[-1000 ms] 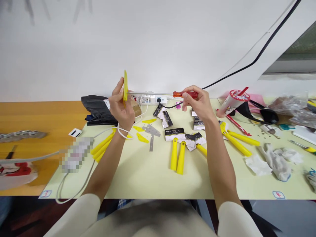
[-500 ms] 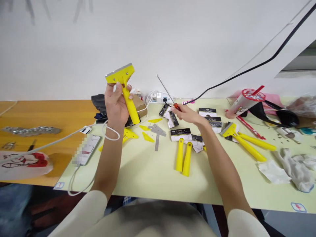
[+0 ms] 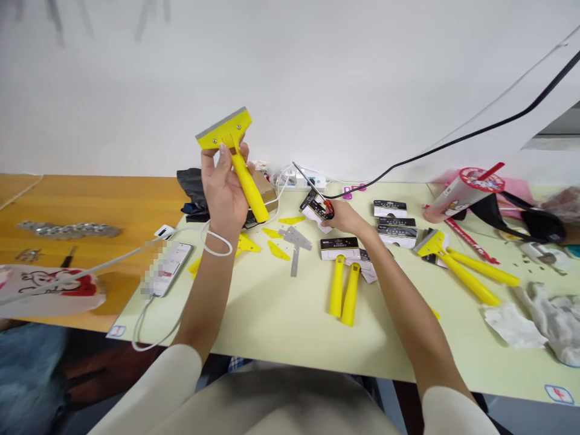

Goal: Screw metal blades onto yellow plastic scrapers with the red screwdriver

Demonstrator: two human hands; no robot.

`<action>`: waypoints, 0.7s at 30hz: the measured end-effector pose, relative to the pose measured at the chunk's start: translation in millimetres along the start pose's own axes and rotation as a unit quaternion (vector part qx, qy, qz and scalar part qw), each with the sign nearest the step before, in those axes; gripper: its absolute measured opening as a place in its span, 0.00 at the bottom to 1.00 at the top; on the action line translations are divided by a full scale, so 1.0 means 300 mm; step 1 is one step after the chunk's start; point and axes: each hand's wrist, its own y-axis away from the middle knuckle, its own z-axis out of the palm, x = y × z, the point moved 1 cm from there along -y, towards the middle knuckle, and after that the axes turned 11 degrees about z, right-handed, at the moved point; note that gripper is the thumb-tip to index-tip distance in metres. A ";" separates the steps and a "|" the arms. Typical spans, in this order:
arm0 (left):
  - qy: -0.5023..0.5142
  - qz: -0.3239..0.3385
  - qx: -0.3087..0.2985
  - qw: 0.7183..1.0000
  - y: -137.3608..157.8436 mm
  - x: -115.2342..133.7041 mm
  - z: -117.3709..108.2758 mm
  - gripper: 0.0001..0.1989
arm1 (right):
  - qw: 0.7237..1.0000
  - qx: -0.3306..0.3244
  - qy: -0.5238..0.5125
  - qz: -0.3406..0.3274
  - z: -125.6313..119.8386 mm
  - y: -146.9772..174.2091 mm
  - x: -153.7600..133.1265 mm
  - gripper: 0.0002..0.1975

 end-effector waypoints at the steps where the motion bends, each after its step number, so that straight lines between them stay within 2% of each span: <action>1: -0.005 0.008 0.009 1.000 -0.007 0.000 -0.008 0.16 | 1.000 -0.001 -0.002 -0.013 -0.033 0.019 -0.010 0.19; 5: 0.019 0.029 0.030 0.999 -0.013 -0.020 -0.021 0.16 | 0.996 -0.020 0.002 -0.087 -0.150 0.134 -0.074 0.18; 8: 0.085 0.014 0.027 0.996 0.022 -0.056 0.010 0.13 | 0.989 -0.065 0.010 -0.135 -0.190 0.223 -0.139 0.14; 11: 0.125 -0.030 0.019 0.992 0.076 -0.090 0.060 0.12 | 0.985 -0.084 0.011 -0.152 -0.204 0.284 -0.187 0.14; 14: 0.133 -0.057 0.022 0.989 0.113 -0.116 0.086 0.14 | 0.984 -0.068 0.020 -0.161 -0.222 0.315 -0.198 0.15; 17: 0.114 -0.060 0.059 0.990 0.114 -0.145 0.070 0.16 | 0.985 -0.059 0.041 -0.154 -0.250 0.334 -0.182 0.14; 21: 0.097 -0.044 0.101 0.989 0.093 -0.184 0.034 0.16 | 0.982 -0.078 0.056 -0.163 -0.279 0.357 -0.171 0.10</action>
